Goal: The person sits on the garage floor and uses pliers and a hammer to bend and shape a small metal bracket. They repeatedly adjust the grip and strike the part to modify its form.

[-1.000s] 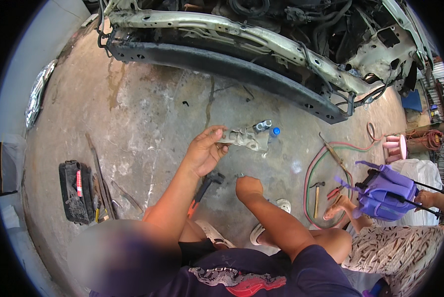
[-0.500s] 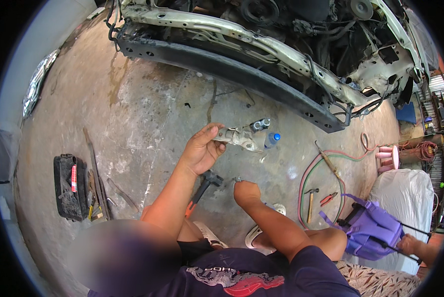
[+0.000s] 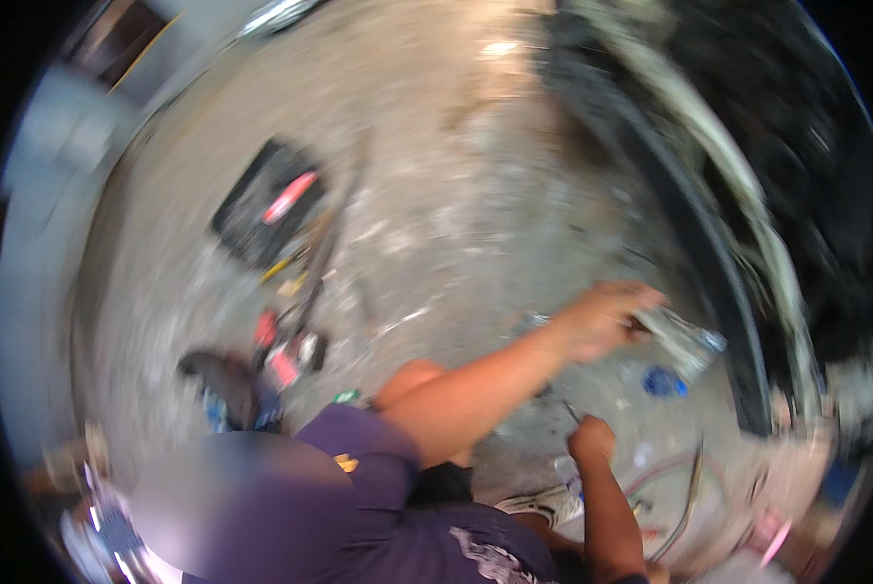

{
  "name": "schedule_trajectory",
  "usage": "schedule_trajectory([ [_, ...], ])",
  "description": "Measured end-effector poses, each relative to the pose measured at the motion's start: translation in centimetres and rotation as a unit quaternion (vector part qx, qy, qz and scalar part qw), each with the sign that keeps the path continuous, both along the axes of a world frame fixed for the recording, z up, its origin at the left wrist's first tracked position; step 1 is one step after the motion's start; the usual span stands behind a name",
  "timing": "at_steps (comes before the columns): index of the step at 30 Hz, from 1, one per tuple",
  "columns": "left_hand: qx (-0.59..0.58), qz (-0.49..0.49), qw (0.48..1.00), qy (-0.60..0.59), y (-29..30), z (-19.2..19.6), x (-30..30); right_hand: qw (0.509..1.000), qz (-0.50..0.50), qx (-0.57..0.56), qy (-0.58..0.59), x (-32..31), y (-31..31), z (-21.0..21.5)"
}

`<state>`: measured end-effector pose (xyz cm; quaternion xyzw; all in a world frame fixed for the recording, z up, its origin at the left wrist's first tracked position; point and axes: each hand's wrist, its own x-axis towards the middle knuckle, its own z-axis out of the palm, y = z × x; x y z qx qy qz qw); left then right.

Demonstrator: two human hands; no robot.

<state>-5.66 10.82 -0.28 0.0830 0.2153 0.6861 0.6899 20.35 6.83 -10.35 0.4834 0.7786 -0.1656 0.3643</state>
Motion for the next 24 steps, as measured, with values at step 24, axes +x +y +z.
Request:
schedule_trajectory([
  [24, -0.086, 0.031, 0.933, 0.349, -12.2, 8.3, -7.7, 0.859, -0.229, -0.277, 0.365, 1.1, 6.2, 1.8],
])
